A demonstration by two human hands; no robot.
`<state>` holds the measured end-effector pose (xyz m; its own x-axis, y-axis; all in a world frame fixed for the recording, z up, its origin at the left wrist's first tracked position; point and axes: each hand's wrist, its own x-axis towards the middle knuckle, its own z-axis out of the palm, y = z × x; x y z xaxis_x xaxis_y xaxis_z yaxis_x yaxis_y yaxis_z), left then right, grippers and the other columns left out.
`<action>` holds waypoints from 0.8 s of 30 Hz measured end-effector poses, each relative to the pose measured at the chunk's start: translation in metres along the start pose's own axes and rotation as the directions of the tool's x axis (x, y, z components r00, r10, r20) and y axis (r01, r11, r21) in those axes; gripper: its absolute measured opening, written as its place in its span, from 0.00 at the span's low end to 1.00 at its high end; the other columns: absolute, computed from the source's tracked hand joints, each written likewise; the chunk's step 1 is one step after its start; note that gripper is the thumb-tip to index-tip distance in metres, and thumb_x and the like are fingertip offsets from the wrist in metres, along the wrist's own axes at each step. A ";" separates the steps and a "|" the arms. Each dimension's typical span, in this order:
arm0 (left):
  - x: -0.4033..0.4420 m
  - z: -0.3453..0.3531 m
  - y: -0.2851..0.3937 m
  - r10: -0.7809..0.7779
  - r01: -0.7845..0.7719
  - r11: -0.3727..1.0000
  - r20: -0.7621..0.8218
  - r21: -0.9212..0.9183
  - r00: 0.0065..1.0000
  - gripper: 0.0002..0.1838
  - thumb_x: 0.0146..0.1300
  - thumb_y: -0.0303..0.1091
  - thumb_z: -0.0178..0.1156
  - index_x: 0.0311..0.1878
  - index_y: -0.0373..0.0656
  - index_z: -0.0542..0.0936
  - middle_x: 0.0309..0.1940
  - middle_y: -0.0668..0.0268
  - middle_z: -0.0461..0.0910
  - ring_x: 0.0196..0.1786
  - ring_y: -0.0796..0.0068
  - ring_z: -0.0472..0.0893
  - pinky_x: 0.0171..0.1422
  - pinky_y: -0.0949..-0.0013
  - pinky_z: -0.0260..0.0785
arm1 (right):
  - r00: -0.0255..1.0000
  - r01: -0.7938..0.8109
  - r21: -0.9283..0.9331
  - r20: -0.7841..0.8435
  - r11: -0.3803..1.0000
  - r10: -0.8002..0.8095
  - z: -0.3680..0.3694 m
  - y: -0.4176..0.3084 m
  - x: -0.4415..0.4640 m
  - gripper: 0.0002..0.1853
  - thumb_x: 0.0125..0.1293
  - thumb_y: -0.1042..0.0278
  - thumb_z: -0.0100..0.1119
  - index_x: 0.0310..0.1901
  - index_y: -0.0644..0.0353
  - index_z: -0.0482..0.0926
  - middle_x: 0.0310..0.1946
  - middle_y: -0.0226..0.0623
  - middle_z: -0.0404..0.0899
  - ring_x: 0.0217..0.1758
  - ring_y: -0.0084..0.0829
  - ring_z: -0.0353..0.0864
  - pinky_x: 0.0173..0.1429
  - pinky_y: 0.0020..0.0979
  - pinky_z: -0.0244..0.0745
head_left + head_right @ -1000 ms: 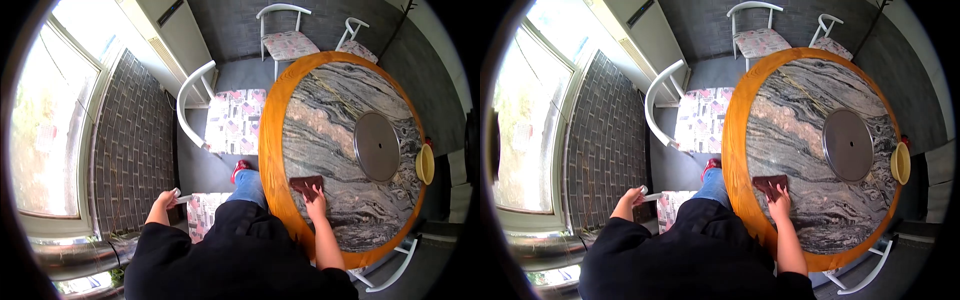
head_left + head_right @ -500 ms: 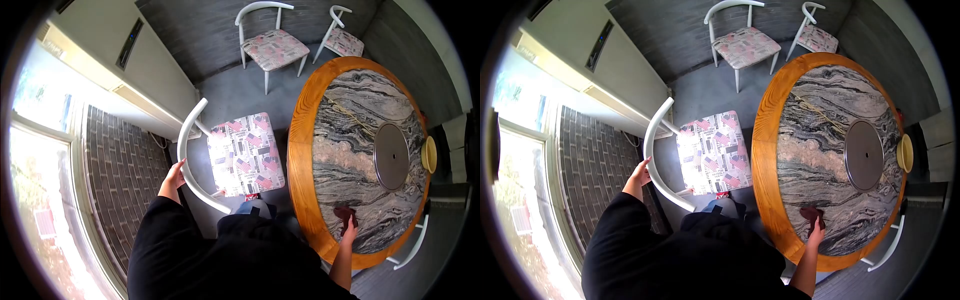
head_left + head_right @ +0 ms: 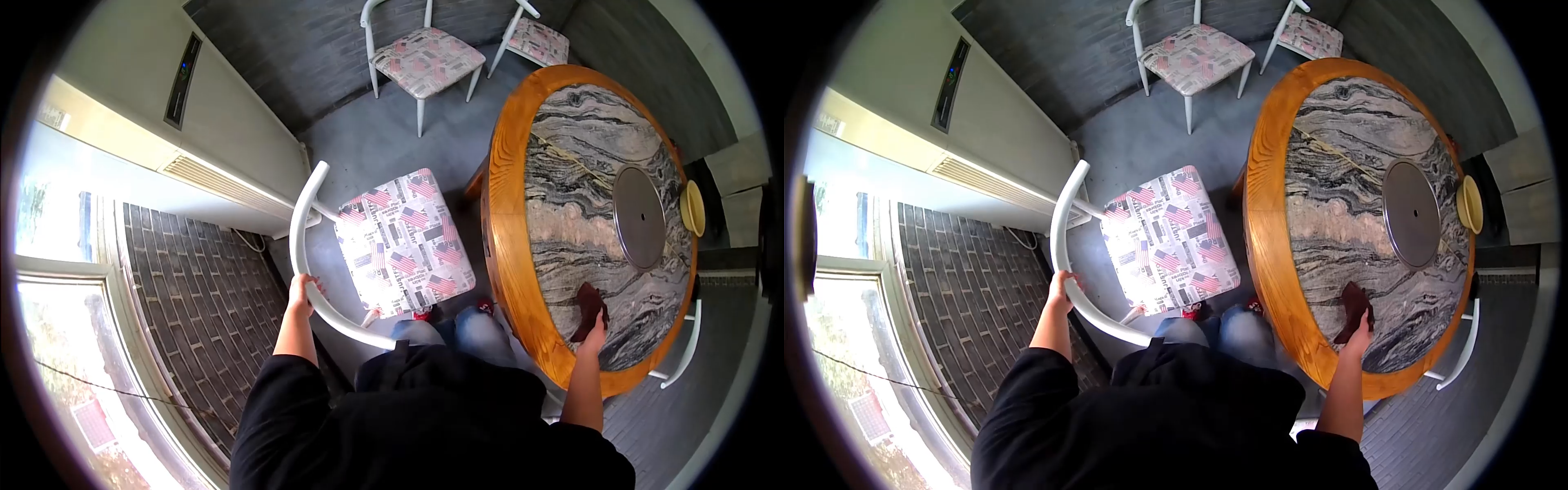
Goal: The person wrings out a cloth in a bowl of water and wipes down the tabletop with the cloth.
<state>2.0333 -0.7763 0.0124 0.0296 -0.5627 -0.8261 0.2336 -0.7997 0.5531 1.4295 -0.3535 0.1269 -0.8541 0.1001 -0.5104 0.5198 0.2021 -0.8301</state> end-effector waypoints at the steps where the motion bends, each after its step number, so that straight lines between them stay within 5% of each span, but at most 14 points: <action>1: 0.001 -0.006 0.003 0.018 -0.018 1.000 -0.008 0.008 1.000 0.25 0.50 0.30 0.59 0.54 0.46 0.68 0.39 0.59 0.75 0.36 0.61 0.77 0.43 0.52 0.76 | 0.999 0.021 -0.003 0.026 1.000 -0.021 0.000 0.000 -0.002 0.47 0.68 0.43 0.63 0.78 0.61 0.54 0.78 0.45 0.54 0.78 0.46 0.59 0.75 0.47 0.60; 3: 0.013 -0.023 0.004 0.054 -0.054 0.999 -0.012 -0.005 0.998 0.24 0.50 0.31 0.59 0.52 0.45 0.69 0.35 0.60 0.75 0.31 0.62 0.76 0.37 0.54 0.74 | 0.999 0.044 -0.027 0.024 0.999 -0.043 0.002 0.001 -0.003 0.44 0.68 0.44 0.62 0.76 0.62 0.58 0.76 0.44 0.58 0.75 0.44 0.62 0.74 0.44 0.62; 7: 0.014 -0.069 0.011 0.032 -0.030 0.999 -0.084 0.016 0.996 0.22 0.51 0.40 0.60 0.48 0.39 0.76 0.44 0.58 0.81 0.41 0.59 0.80 0.54 0.51 0.75 | 0.996 0.085 0.020 0.025 0.996 -0.085 0.016 0.004 -0.011 0.39 0.70 0.49 0.62 0.73 0.66 0.62 0.72 0.43 0.66 0.70 0.42 0.70 0.69 0.39 0.68; 12: 0.010 -0.141 0.011 0.024 -0.021 1.000 -0.132 0.019 0.991 0.22 0.56 0.45 0.58 0.46 0.36 0.80 0.45 0.57 0.82 0.41 0.60 0.81 0.50 0.50 0.77 | 0.998 0.041 -0.067 -0.050 0.997 -0.045 0.035 -0.012 -0.039 0.41 0.70 0.48 0.62 0.75 0.65 0.59 0.73 0.43 0.63 0.71 0.42 0.68 0.69 0.39 0.68; 15: 0.009 -0.188 0.004 0.016 -0.015 1.000 -0.183 0.006 0.983 0.28 0.57 0.47 0.58 0.55 0.37 0.76 0.47 0.58 0.84 0.40 0.58 0.82 0.47 0.50 0.77 | 0.989 -0.005 -0.110 -0.151 0.994 -0.012 0.038 -0.013 -0.029 0.46 0.67 0.41 0.62 0.74 0.69 0.59 0.73 0.47 0.63 0.73 0.43 0.66 0.71 0.41 0.65; 16: 0.010 -0.205 0.002 0.002 -0.004 1.000 -0.167 -0.010 0.986 0.24 0.57 0.48 0.59 0.50 0.40 0.76 0.46 0.58 0.84 0.39 0.58 0.82 0.46 0.50 0.77 | 0.984 -0.015 -0.121 -0.177 0.993 -0.006 0.038 -0.012 -0.024 0.47 0.66 0.39 0.63 0.74 0.70 0.59 0.73 0.48 0.63 0.73 0.44 0.66 0.72 0.41 0.64; 19: -0.009 -0.225 -0.006 0.021 -0.037 0.997 -0.246 -0.063 0.969 0.17 0.55 0.46 0.60 0.42 0.46 0.76 0.47 0.56 0.84 0.43 0.53 0.82 0.45 0.51 0.78 | 0.967 0.027 -0.403 -0.221 0.915 -0.126 0.043 -0.019 -0.022 0.48 0.65 0.39 0.63 0.73 0.72 0.60 0.68 0.49 0.71 0.68 0.45 0.72 0.69 0.38 0.67; 22: -0.017 -0.226 -0.003 0.034 -0.038 0.999 -0.233 -0.012 0.972 0.16 0.53 0.44 0.61 0.41 0.47 0.76 0.52 0.55 0.83 0.51 0.50 0.82 0.48 0.53 0.79 | 0.858 0.497 -0.101 0.205 0.862 -0.471 0.042 0.010 0.000 0.36 0.72 0.50 0.58 0.72 0.68 0.65 0.68 0.49 0.71 0.69 0.40 0.72 0.70 0.34 0.63; 24: -0.007 -0.229 0.000 0.011 -0.005 1.000 -0.257 0.023 0.966 0.16 0.52 0.43 0.61 0.42 0.46 0.76 0.51 0.55 0.83 0.52 0.51 0.81 0.48 0.53 0.78 | 0.859 0.486 -0.203 0.288 0.850 -0.423 0.040 0.026 0.014 0.34 0.73 0.51 0.56 0.71 0.68 0.66 0.70 0.49 0.69 0.71 0.43 0.69 0.72 0.35 0.61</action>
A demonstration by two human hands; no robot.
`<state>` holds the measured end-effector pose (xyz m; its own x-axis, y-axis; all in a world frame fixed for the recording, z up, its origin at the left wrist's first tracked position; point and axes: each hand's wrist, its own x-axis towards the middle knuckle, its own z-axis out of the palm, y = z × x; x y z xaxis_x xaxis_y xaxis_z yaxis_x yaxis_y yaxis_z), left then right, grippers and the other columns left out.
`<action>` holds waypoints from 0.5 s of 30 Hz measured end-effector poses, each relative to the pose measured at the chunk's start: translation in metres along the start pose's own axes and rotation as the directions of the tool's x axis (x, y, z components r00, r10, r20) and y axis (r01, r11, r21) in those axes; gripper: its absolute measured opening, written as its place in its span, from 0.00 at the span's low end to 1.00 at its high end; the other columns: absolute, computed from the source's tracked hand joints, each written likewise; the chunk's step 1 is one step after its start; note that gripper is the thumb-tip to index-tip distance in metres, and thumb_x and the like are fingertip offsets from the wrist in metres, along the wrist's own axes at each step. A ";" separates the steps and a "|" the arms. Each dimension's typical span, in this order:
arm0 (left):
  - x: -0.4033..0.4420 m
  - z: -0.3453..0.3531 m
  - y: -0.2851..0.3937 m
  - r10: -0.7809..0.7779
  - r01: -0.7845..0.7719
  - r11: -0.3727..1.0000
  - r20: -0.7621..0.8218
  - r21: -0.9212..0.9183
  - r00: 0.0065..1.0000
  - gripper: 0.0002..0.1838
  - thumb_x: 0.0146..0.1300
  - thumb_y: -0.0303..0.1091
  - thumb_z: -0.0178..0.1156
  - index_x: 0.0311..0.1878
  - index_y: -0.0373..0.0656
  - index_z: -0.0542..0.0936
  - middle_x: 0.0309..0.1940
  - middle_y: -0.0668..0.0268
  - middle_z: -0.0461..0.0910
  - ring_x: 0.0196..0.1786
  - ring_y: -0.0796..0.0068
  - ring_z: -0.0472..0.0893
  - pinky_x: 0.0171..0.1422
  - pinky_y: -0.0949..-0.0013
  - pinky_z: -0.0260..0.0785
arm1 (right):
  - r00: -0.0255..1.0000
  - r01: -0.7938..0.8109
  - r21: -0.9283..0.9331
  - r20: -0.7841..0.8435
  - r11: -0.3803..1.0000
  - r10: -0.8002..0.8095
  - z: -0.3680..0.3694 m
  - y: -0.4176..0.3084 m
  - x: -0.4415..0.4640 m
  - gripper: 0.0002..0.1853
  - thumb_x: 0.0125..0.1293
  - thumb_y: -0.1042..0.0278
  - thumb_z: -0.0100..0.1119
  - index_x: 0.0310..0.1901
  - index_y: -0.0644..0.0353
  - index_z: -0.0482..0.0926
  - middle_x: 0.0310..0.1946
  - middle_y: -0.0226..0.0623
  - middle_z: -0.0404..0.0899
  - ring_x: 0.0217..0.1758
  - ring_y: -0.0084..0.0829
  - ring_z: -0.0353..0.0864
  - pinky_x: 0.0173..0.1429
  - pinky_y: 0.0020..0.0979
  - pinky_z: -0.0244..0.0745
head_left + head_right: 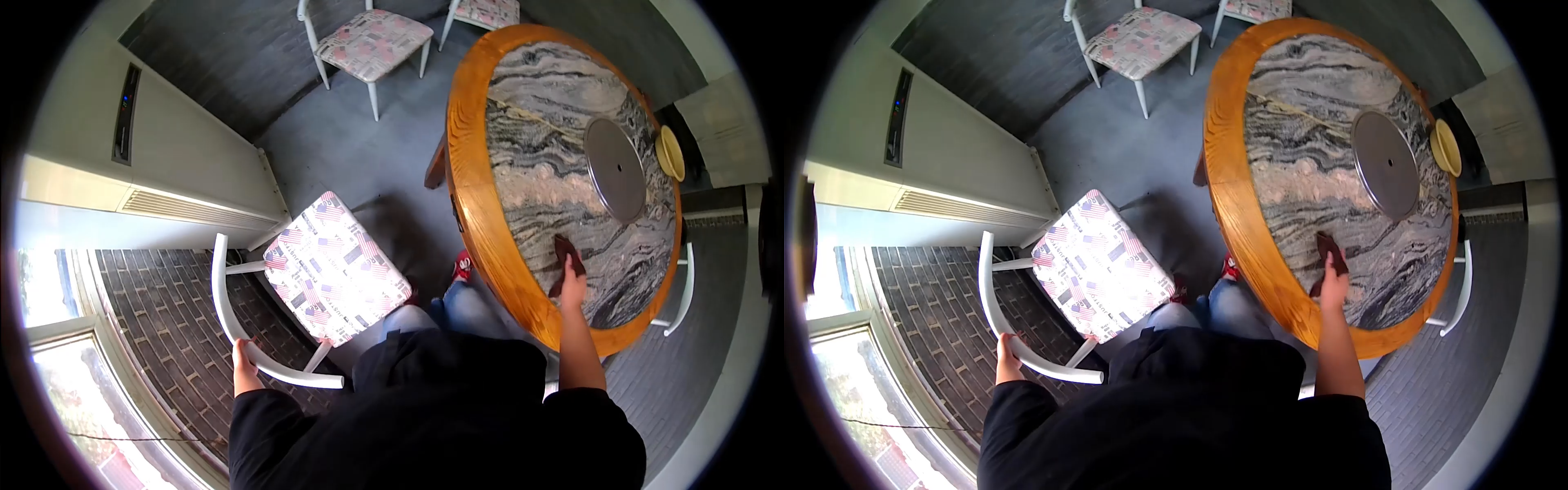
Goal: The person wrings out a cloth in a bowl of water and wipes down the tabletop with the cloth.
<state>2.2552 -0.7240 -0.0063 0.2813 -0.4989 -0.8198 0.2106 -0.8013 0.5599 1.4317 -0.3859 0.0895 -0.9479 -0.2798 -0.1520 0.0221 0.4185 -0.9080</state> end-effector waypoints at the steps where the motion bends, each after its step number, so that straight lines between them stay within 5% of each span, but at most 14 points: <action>1: 0.011 -0.006 0.002 0.010 -0.006 0.997 -0.057 0.078 0.998 0.18 0.53 0.43 0.61 0.44 0.46 0.76 0.51 0.56 0.83 0.48 0.52 0.81 0.49 0.49 0.77 | 0.994 -0.026 -0.098 0.104 0.995 0.036 0.003 0.009 -0.002 0.32 0.75 0.52 0.55 0.71 0.68 0.66 0.72 0.49 0.66 0.73 0.45 0.67 0.74 0.36 0.59; 2: 0.013 -0.013 0.002 0.025 -0.007 0.988 -0.115 0.155 0.993 0.19 0.53 0.43 0.61 0.46 0.45 0.76 0.51 0.56 0.83 0.45 0.52 0.81 0.49 0.45 0.76 | 0.984 0.068 -0.297 0.178 0.953 -0.015 0.006 0.015 -0.008 0.31 0.75 0.53 0.54 0.70 0.68 0.67 0.73 0.48 0.64 0.75 0.47 0.64 0.76 0.39 0.57; 3: 0.007 -0.006 0.010 0.031 0.012 0.958 -0.144 0.287 0.989 0.30 0.51 0.43 0.63 0.59 0.45 0.74 0.51 0.54 0.82 0.50 0.50 0.82 0.55 0.44 0.75 | 0.966 0.180 -0.469 0.250 0.865 -0.065 0.009 0.020 -0.014 0.31 0.75 0.53 0.53 0.70 0.68 0.67 0.75 0.48 0.62 0.76 0.49 0.62 0.77 0.41 0.54; 4: 0.007 -0.003 0.014 0.035 0.012 0.954 -0.151 0.299 0.988 0.30 0.51 0.43 0.63 0.59 0.45 0.74 0.51 0.54 0.82 0.50 0.50 0.82 0.55 0.44 0.75 | 0.922 0.379 -0.678 0.336 0.630 -0.192 0.015 0.014 -0.022 0.31 0.74 0.53 0.54 0.70 0.67 0.67 0.76 0.46 0.60 0.77 0.51 0.59 0.79 0.45 0.52; 6: 0.008 0.009 0.024 0.457 0.077 0.554 -0.380 0.829 0.804 0.43 0.50 0.46 0.66 0.71 0.46 0.66 0.56 0.51 0.79 0.59 0.48 0.79 0.63 0.47 0.73 | 0.909 0.417 -0.718 0.337 0.558 -0.246 0.020 0.005 -0.036 0.30 0.72 0.54 0.56 0.71 0.59 0.68 0.78 0.40 0.57 0.79 0.51 0.56 0.81 0.49 0.48; 7: -0.036 0.048 0.032 0.535 0.236 0.461 -0.480 0.855 0.695 0.51 0.50 0.50 0.69 0.77 0.48 0.57 0.65 0.51 0.72 0.68 0.49 0.72 0.70 0.51 0.68 | 0.901 0.432 -0.687 0.299 0.584 -0.315 0.020 0.004 -0.040 0.30 0.71 0.53 0.56 0.71 0.55 0.68 0.78 0.37 0.57 0.79 0.49 0.55 0.81 0.48 0.48; 8: -0.052 0.067 0.038 0.544 0.236 0.452 -0.475 0.860 0.691 0.51 0.50 0.50 0.69 0.77 0.48 0.57 0.65 0.51 0.72 0.68 0.49 0.72 0.70 0.51 0.68 | 0.889 0.449 -0.656 0.256 0.606 -0.381 0.021 0.005 -0.042 0.30 0.71 0.52 0.57 0.71 0.51 0.69 0.78 0.35 0.57 0.80 0.48 0.55 0.82 0.47 0.47; 10: -0.070 0.089 0.035 0.791 0.059 0.211 -0.206 0.976 0.577 0.50 0.53 0.50 0.69 0.77 0.50 0.57 0.72 0.54 0.63 0.71 0.50 0.68 0.74 0.51 0.64 | 0.906 0.415 -0.667 0.242 0.618 -0.347 0.020 0.009 -0.040 0.30 0.70 0.52 0.56 0.72 0.46 0.68 0.78 0.30 0.57 0.80 0.46 0.54 0.81 0.45 0.48; 15: -0.107 0.171 0.029 0.847 -0.121 -0.082 0.133 0.989 0.514 0.45 0.51 0.42 0.70 0.74 0.61 0.62 0.74 0.64 0.60 0.72 0.51 0.64 0.76 0.50 0.59 | 0.881 0.459 -0.727 0.299 0.510 -0.368 0.015 0.014 -0.041 0.33 0.68 0.57 0.54 0.75 0.46 0.64 0.79 0.27 0.55 0.80 0.42 0.54 0.81 0.44 0.49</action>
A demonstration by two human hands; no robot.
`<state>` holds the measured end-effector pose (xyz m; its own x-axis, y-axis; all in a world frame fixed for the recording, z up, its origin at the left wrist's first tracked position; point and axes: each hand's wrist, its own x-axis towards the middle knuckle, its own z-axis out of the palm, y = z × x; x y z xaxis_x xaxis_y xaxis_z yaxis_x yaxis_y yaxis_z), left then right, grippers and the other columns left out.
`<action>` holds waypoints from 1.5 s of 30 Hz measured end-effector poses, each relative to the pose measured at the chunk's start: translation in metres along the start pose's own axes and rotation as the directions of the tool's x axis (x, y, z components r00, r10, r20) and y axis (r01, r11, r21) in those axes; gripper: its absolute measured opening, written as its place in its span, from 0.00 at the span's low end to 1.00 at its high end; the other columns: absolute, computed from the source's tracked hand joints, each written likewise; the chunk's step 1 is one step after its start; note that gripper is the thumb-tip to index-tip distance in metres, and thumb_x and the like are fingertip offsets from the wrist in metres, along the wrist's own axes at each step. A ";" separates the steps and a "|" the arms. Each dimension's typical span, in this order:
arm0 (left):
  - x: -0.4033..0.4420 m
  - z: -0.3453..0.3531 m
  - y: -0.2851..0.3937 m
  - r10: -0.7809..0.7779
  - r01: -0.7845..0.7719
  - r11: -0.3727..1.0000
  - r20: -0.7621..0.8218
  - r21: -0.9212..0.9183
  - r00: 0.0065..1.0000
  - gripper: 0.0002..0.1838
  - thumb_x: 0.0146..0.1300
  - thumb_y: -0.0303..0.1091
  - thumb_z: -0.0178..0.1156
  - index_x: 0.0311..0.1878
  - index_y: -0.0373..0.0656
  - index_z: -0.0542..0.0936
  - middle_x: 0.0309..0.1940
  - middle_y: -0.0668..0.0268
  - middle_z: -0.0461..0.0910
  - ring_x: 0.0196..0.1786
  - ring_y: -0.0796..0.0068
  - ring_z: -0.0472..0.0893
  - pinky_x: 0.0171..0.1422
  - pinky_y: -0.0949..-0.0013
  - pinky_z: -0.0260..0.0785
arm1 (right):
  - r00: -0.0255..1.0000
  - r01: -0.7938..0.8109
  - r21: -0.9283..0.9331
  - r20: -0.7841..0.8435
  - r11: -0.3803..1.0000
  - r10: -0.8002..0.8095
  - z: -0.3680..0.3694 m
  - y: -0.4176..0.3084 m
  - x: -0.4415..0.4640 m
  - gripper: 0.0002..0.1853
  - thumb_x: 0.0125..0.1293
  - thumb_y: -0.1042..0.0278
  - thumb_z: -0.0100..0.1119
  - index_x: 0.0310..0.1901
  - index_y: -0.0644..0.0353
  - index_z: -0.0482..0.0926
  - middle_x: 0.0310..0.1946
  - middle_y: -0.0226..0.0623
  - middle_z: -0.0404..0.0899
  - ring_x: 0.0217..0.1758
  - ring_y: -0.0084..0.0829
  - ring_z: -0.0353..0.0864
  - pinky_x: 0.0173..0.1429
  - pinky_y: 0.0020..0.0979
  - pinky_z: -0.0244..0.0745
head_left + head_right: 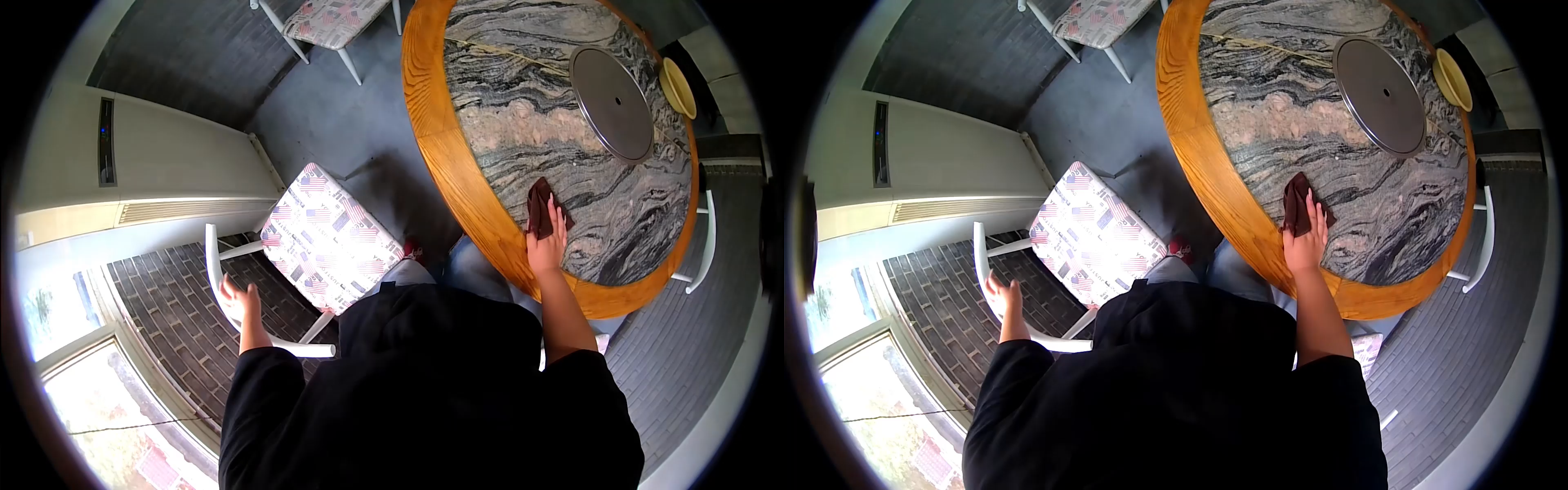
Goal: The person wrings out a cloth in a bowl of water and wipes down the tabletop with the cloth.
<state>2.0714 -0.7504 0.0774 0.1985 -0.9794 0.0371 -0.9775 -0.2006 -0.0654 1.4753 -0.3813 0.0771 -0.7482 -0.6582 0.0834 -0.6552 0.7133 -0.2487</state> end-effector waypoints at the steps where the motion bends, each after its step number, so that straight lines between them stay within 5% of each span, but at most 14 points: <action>1: 0.001 0.000 0.010 0.120 -0.120 0.993 -0.009 0.011 0.993 0.44 0.51 0.42 0.70 0.73 0.62 0.64 0.74 0.65 0.60 0.73 0.51 0.63 0.76 0.50 0.58 | 1.000 0.009 -0.037 0.015 0.999 -0.008 0.001 0.001 0.002 0.33 0.68 0.57 0.54 0.74 0.46 0.64 0.79 0.26 0.54 0.80 0.42 0.54 0.81 0.44 0.48; 5: -0.011 -0.008 0.023 0.370 -0.374 0.928 0.111 0.010 0.922 0.38 0.53 0.41 0.69 0.70 0.65 0.69 0.76 0.69 0.57 0.75 0.53 0.58 0.77 0.48 0.55 | 1.000 -0.002 -0.002 0.016 1.000 0.002 -0.002 -0.002 0.002 0.34 0.68 0.56 0.54 0.75 0.44 0.62 0.80 0.24 0.51 0.81 0.41 0.52 0.81 0.45 0.48; 7: -0.014 -0.003 0.009 0.386 -0.382 0.923 0.149 -0.054 0.911 0.35 0.53 0.42 0.68 0.68 0.64 0.72 0.76 0.68 0.57 0.75 0.53 0.58 0.78 0.48 0.53 | 0.995 -0.079 -0.020 0.052 0.997 0.080 0.005 0.003 0.004 0.37 0.71 0.47 0.51 0.79 0.40 0.54 0.80 0.26 0.52 0.82 0.41 0.52 0.81 0.45 0.48; 17: -0.052 0.000 -0.081 0.117 -0.158 0.961 0.185 0.227 0.976 0.29 0.53 0.47 0.65 0.62 0.64 0.78 0.76 0.74 0.59 0.77 0.61 0.57 0.78 0.47 0.48 | 0.972 -0.005 0.003 0.237 1.000 0.004 0.001 0.025 0.012 0.35 0.71 0.51 0.54 0.77 0.43 0.59 0.82 0.25 0.47 0.83 0.42 0.47 0.81 0.43 0.48; 18: -0.054 0.004 -0.086 0.004 -0.058 0.970 0.226 0.236 0.974 0.30 0.54 0.48 0.68 0.63 0.69 0.77 0.77 0.80 0.55 0.77 0.58 0.55 0.79 0.50 0.51 | 0.971 -0.009 0.000 0.238 1.000 0.008 0.002 0.028 0.013 0.35 0.71 0.51 0.54 0.77 0.43 0.59 0.82 0.25 0.47 0.83 0.42 0.47 0.81 0.43 0.48; 21: -0.063 0.027 -0.112 0.001 -0.018 0.999 0.317 0.051 0.948 0.31 0.54 0.46 0.66 0.64 0.65 0.76 0.80 0.78 0.51 0.77 0.56 0.57 0.76 0.51 0.59 | 0.949 0.000 0.102 0.314 0.995 -0.032 -0.003 0.039 0.018 0.38 0.70 0.52 0.58 0.79 0.40 0.55 0.81 0.29 0.48 0.83 0.44 0.46 0.81 0.45 0.48; 24: -0.074 0.022 -0.097 -0.023 -0.056 0.984 0.431 0.168 0.902 0.36 0.52 0.48 0.67 0.69 0.69 0.73 0.81 0.79 0.44 0.78 0.45 0.53 0.78 0.50 0.60 | 0.926 -0.109 0.210 0.377 0.972 0.023 -0.014 0.029 0.023 0.47 0.69 0.51 0.63 0.81 0.38 0.42 0.80 0.39 0.51 0.83 0.51 0.45 0.80 0.46 0.48; 27: -0.063 0.041 -0.106 -0.059 -0.009 0.990 0.461 0.144 0.885 0.40 0.51 0.55 0.67 0.71 0.70 0.70 0.82 0.73 0.41 0.79 0.41 0.46 0.80 0.48 0.53 | 0.957 0.000 0.172 0.286 0.985 -0.050 -0.008 0.025 0.019 0.38 0.67 0.51 0.64 0.77 0.43 0.61 0.82 0.28 0.43 0.83 0.51 0.45 0.80 0.45 0.49; 29: -0.063 0.033 -0.101 -0.054 -0.006 0.993 0.496 0.119 0.866 0.41 0.51 0.56 0.67 0.72 0.69 0.70 0.82 0.71 0.40 0.80 0.41 0.44 0.80 0.47 0.52 | 0.942 0.008 0.060 0.333 0.998 -0.028 -0.006 0.025 0.018 0.34 0.68 0.50 0.60 0.71 0.58 0.69 0.83 0.20 0.32 0.84 0.46 0.43 0.79 0.44 0.51; 32: -0.060 0.030 -0.103 -0.040 -0.026 0.993 0.525 0.117 0.850 0.43 0.48 0.58 0.68 0.72 0.69 0.70 0.82 0.70 0.39 0.79 0.38 0.43 0.81 0.45 0.50 | 0.910 0.002 -0.018 0.414 1.000 0.006 -0.008 0.024 0.018 0.32 0.69 0.50 0.58 0.66 0.68 0.73 0.83 0.20 0.31 0.84 0.45 0.43 0.80 0.43 0.50; 35: -0.058 0.031 -0.103 -0.061 0.008 0.995 0.562 0.096 0.825 0.44 0.49 0.59 0.68 0.73 0.68 0.69 0.83 0.71 0.37 0.79 0.35 0.42 0.81 0.39 0.46 | 0.954 0.027 0.081 0.295 0.996 -0.050 -0.008 0.017 0.014 0.30 0.70 0.52 0.57 0.55 0.79 0.79 0.84 0.23 0.32 0.84 0.48 0.42 0.81 0.44 0.49; 41: -0.061 0.033 -0.063 -0.298 0.119 0.931 0.530 0.346 0.794 0.40 0.58 0.58 0.60 0.76 0.69 0.65 0.83 0.73 0.30 0.80 0.29 0.35 0.80 0.31 0.32 | 0.972 -0.009 0.007 0.233 1.000 0.007 -0.018 -0.013 0.010 0.28 0.70 0.56 0.55 0.67 0.65 0.72 0.82 0.36 0.43 0.79 0.59 0.52 0.80 0.49 0.50; 43: -0.063 0.037 -0.042 -0.374 0.206 0.911 0.503 0.357 0.779 0.40 0.59 0.58 0.58 0.76 0.69 0.64 0.84 0.72 0.29 0.80 0.30 0.34 0.81 0.32 0.31 | 0.982 -0.086 0.107 0.177 0.991 0.067 -0.008 -0.015 0.009 0.27 0.72 0.54 0.53 0.69 0.58 0.71 0.81 0.41 0.47 0.78 0.63 0.52 0.80 0.48 0.49; 45: -0.054 0.064 -0.028 -0.337 0.171 0.931 0.575 0.324 0.746 0.38 0.60 0.58 0.59 0.76 0.68 0.66 0.84 0.67 0.32 0.81 0.35 0.35 0.80 0.32 0.34 | 0.969 -0.244 0.414 0.066 0.877 0.238 0.009 -0.011 0.015 0.26 0.76 0.51 0.48 0.71 0.51 0.68 0.78 0.46 0.56 0.78 0.54 0.57 0.78 0.50 0.51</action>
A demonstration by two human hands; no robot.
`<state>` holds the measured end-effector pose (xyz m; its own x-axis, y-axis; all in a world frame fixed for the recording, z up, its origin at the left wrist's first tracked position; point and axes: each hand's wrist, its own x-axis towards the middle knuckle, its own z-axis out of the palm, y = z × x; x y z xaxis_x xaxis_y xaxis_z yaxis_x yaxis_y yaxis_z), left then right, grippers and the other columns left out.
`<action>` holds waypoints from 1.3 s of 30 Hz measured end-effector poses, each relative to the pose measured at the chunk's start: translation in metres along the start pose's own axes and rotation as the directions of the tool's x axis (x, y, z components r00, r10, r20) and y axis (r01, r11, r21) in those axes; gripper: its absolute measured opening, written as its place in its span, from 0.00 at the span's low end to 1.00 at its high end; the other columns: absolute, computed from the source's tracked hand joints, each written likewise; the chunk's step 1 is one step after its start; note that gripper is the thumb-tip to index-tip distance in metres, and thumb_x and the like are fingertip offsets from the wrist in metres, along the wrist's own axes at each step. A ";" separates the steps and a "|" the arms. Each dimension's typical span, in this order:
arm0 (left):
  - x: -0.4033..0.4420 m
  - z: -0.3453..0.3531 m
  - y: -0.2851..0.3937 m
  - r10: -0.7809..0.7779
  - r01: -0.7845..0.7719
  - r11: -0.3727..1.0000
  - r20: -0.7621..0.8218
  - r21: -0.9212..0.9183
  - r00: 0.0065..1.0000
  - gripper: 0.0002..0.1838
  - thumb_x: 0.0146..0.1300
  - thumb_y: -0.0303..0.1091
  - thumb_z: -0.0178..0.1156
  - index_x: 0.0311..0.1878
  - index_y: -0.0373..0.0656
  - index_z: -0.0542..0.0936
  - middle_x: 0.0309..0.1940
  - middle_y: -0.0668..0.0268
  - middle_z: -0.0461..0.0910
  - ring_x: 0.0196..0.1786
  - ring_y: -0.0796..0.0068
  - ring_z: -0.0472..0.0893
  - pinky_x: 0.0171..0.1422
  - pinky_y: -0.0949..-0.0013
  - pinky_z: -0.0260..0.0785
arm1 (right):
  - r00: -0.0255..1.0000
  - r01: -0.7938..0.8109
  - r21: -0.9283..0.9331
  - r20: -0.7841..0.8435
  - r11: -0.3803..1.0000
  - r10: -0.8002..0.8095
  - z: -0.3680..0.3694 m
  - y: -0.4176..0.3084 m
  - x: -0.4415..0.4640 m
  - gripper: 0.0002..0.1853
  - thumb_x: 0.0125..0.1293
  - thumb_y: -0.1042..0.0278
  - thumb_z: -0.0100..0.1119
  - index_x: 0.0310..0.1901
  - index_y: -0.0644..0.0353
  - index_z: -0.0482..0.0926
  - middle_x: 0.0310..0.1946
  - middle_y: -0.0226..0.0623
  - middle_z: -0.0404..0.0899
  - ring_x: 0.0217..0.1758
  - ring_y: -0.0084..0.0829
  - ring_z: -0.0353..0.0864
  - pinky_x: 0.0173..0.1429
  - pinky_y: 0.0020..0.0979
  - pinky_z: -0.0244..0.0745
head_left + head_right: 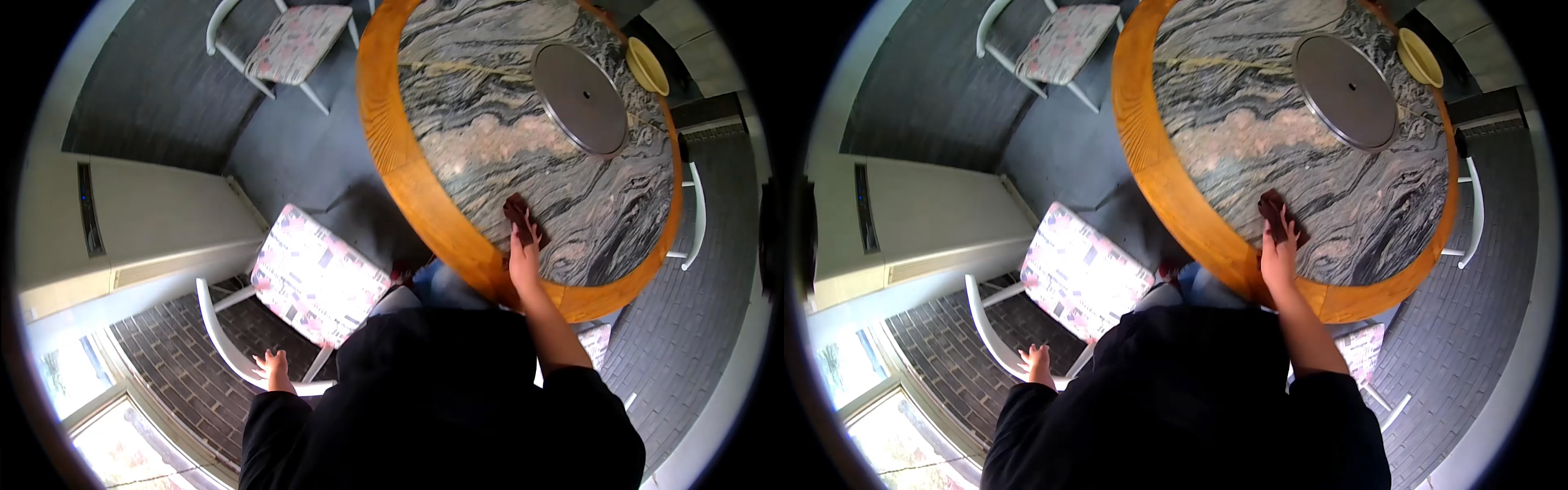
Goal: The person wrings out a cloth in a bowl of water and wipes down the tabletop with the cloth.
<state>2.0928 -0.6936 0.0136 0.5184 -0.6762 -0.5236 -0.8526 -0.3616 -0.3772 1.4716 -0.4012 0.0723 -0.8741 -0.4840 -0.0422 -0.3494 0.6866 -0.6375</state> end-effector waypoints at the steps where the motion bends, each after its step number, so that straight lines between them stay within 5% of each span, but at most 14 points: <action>1: -0.017 -0.009 0.025 0.034 -0.032 0.999 0.052 -0.033 0.998 0.38 0.60 0.59 0.59 0.75 0.68 0.66 0.84 0.66 0.33 0.81 0.35 0.35 0.80 0.32 0.35 | 0.982 -0.165 0.277 -0.045 0.947 0.184 0.007 0.001 0.012 0.29 0.78 0.47 0.45 0.72 0.54 0.67 0.72 0.43 0.66 0.65 0.48 0.71 0.70 0.41 0.63; 2: -0.037 -0.018 0.045 0.064 -0.058 0.996 0.105 -0.061 0.992 0.37 0.61 0.60 0.59 0.75 0.68 0.67 0.84 0.66 0.34 0.81 0.36 0.36 0.80 0.32 0.36 | 0.896 -0.366 0.672 0.068 0.644 0.438 -0.001 0.009 0.015 0.28 0.76 0.44 0.49 0.70 0.51 0.69 0.66 0.40 0.72 0.62 0.40 0.74 0.64 0.38 0.69; 3: -0.039 -0.018 0.065 0.125 -0.116 0.991 0.145 -0.068 0.981 0.37 0.61 0.63 0.59 0.75 0.68 0.67 0.84 0.64 0.34 0.81 0.36 0.38 0.81 0.36 0.36 | 0.735 -0.366 0.915 0.175 0.167 0.655 -0.024 -0.019 0.023 0.28 0.74 0.42 0.52 0.68 0.49 0.72 0.59 0.37 0.78 0.58 0.32 0.77 0.59 0.35 0.74; 4: -0.016 0.001 0.079 0.202 -0.198 0.979 0.117 -0.044 0.972 0.38 0.61 0.64 0.59 0.75 0.69 0.66 0.83 0.63 0.37 0.81 0.36 0.41 0.82 0.41 0.38 | 0.738 -0.174 0.983 0.165 -0.052 0.654 -0.040 -0.034 0.035 0.27 0.73 0.42 0.55 0.66 0.49 0.73 0.55 0.35 0.80 0.53 0.31 0.79 0.54 0.34 0.76; 8: -0.042 -0.004 0.173 0.508 -0.510 0.860 0.059 0.021 0.859 0.38 0.60 0.67 0.59 0.73 0.67 0.69 0.82 0.57 0.43 0.80 0.38 0.45 0.82 0.41 0.42 | 0.815 -0.132 0.857 0.381 -0.499 0.437 -0.113 -0.050 0.069 0.24 0.74 0.46 0.54 0.63 0.51 0.75 0.60 0.33 0.78 0.63 0.41 0.77 0.70 0.49 0.70; 16: -0.124 -0.114 0.282 0.899 -0.904 0.419 -0.182 0.086 0.399 0.20 0.62 0.49 0.67 0.57 0.59 0.83 0.73 0.59 0.64 0.74 0.49 0.62 0.76 0.48 0.57 | 0.947 0.041 0.878 0.118 -0.477 0.298 -0.121 -0.002 0.107 0.26 0.76 0.47 0.50 0.68 0.50 0.72 0.68 0.36 0.73 0.70 0.45 0.71 0.73 0.52 0.67; 19: -0.103 -0.142 0.325 0.915 -0.947 0.322 -0.265 0.024 0.304 0.16 0.63 0.48 0.66 0.52 0.57 0.86 0.69 0.57 0.70 0.73 0.54 0.66 0.74 0.50 0.58 | 0.796 0.097 0.895 0.193 -0.436 0.573 -0.128 -0.015 0.117 0.25 0.77 0.47 0.47 0.69 0.50 0.72 0.68 0.37 0.73 0.69 0.46 0.72 0.72 0.52 0.67; 24: -0.080 -0.183 0.415 0.910 -0.942 0.328 -0.243 -0.076 0.337 0.15 0.65 0.49 0.64 0.51 0.57 0.86 0.67 0.55 0.72 0.71 0.52 0.68 0.74 0.49 0.58 | 0.899 0.122 0.940 0.032 -0.319 0.437 -0.110 -0.018 0.151 0.29 0.76 0.45 0.50 0.71 0.52 0.68 0.69 0.38 0.72 0.69 0.43 0.73 0.73 0.50 0.67; 29: -0.023 -0.216 0.524 0.986 -1.000 -0.020 -0.164 0.002 -0.020 0.11 0.63 0.42 0.67 0.47 0.53 0.87 0.59 0.52 0.79 0.62 0.51 0.78 0.66 0.52 0.70 | 0.638 0.055 0.946 -0.279 0.320 0.717 -0.073 -0.092 0.258 0.30 0.76 0.48 0.53 0.72 0.58 0.67 0.68 0.37 0.72 0.66 0.37 0.74 0.68 0.38 0.69; 31: 0.000 -0.237 0.556 0.977 -0.980 -0.199 -0.080 0.000 -0.199 0.11 0.64 0.41 0.66 0.46 0.50 0.86 0.55 0.51 0.81 0.61 0.50 0.78 0.64 0.51 0.70 | 0.697 -0.238 0.633 -0.417 0.736 0.584 -0.046 -0.106 0.312 0.33 0.74 0.46 0.55 0.69 0.64 0.69 0.67 0.39 0.73 0.66 0.37 0.72 0.68 0.35 0.66; 34: 0.014 -0.284 0.562 0.980 -0.980 -0.200 -0.006 -0.003 -0.200 0.10 0.65 0.40 0.65 0.46 0.47 0.86 0.54 0.51 0.81 0.59 0.49 0.79 0.62 0.51 0.71 | 0.779 -0.426 0.219 -0.404 0.878 0.479 0.048 -0.049 0.403 0.31 0.73 0.48 0.55 0.69 0.60 0.71 0.70 0.46 0.70 0.72 0.41 0.68 0.76 0.36 0.57; 35: 0.020 -0.301 0.575 0.984 -0.985 -0.173 0.033 0.007 -0.173 0.11 0.66 0.39 0.64 0.46 0.46 0.86 0.53 0.51 0.82 0.57 0.48 0.80 0.61 0.51 0.72 | 0.808 -0.496 -0.527 -0.571 0.690 0.144 0.085 -0.047 0.421 0.30 0.72 0.49 0.55 0.70 0.54 0.71 0.71 0.48 0.68 0.74 0.42 0.67 0.78 0.38 0.55; 37: 0.040 -0.319 0.585 0.991 -0.992 -0.125 0.032 -0.028 -0.126 0.11 0.66 0.39 0.64 0.46 0.44 0.86 0.52 0.51 0.82 0.56 0.47 0.80 0.60 0.52 0.72 | 0.879 -0.451 -0.893 -0.446 0.009 -0.172 0.132 -0.075 0.445 0.29 0.71 0.49 0.55 0.71 0.48 0.71 0.72 0.49 0.67 0.75 0.44 0.65 0.80 0.40 0.52; 39: 0.068 -0.324 0.590 0.998 -0.995 -0.060 0.032 -0.077 -0.063 0.14 0.68 0.42 0.62 0.45 0.41 0.86 0.48 0.49 0.84 0.54 0.50 0.81 0.58 0.54 0.73 | 0.845 -0.440 -0.640 -0.533 0.630 0.049 0.148 -0.121 0.450 0.29 0.67 0.53 0.58 0.70 0.44 0.72 0.71 0.48 0.68 0.73 0.53 0.66 0.79 0.43 0.54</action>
<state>1.6037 -1.1609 0.0029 -0.8809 -0.2980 -0.3676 -0.4697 0.6453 0.6025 1.1701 -0.7822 0.0169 -0.9353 -0.0865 0.3431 -0.0519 0.9927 0.1087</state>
